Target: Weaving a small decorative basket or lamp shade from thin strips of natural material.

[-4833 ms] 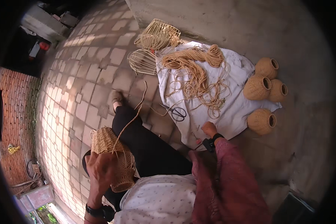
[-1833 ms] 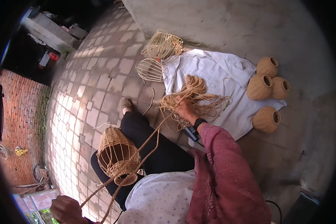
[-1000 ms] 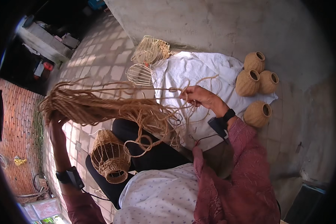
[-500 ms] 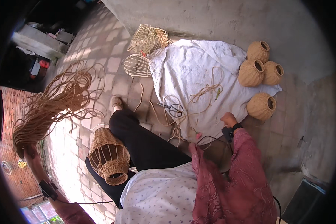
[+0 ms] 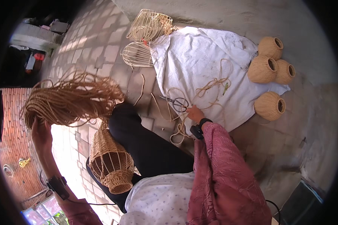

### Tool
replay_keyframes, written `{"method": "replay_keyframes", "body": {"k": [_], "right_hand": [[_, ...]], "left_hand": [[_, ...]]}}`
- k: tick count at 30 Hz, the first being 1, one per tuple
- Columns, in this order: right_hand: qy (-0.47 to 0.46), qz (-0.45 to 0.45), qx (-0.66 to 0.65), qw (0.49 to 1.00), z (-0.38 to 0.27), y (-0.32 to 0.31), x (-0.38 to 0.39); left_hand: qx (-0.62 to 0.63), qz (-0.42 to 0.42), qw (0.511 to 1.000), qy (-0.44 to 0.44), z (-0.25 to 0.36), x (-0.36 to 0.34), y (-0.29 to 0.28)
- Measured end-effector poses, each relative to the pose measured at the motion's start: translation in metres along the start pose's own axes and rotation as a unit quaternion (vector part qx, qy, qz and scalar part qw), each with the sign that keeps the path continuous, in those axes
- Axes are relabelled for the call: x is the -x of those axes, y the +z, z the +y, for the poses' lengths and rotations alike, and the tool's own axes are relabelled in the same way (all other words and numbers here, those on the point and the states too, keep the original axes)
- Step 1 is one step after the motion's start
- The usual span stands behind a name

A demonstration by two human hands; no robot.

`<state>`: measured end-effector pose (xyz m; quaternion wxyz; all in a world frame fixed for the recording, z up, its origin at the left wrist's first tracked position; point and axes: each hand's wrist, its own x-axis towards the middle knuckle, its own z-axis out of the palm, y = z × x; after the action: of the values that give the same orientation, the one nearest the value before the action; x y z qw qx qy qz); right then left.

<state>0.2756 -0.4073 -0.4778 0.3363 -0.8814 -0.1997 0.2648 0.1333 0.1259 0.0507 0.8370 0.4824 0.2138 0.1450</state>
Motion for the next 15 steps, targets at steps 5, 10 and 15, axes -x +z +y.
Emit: {"method": "replay_keyframes", "body": {"k": [5, 10, 15], "right_hand": [[-0.026, -0.01, -0.056, 0.998, -0.005, 0.009, 0.004], [0.051, -0.073, -0.427, 0.9, -0.089, -0.06, 0.025], [-0.034, -0.143, -0.489, 0.86, -0.219, -0.186, 0.049]], "left_hand": [[0.033, 0.039, 0.998, 0.043, -0.026, -0.018, 0.057], [-0.146, 0.163, 0.975, -0.024, -0.089, -0.017, 0.073], [-0.367, 0.075, 0.927, -0.025, -0.105, 0.029, 0.137]]}}
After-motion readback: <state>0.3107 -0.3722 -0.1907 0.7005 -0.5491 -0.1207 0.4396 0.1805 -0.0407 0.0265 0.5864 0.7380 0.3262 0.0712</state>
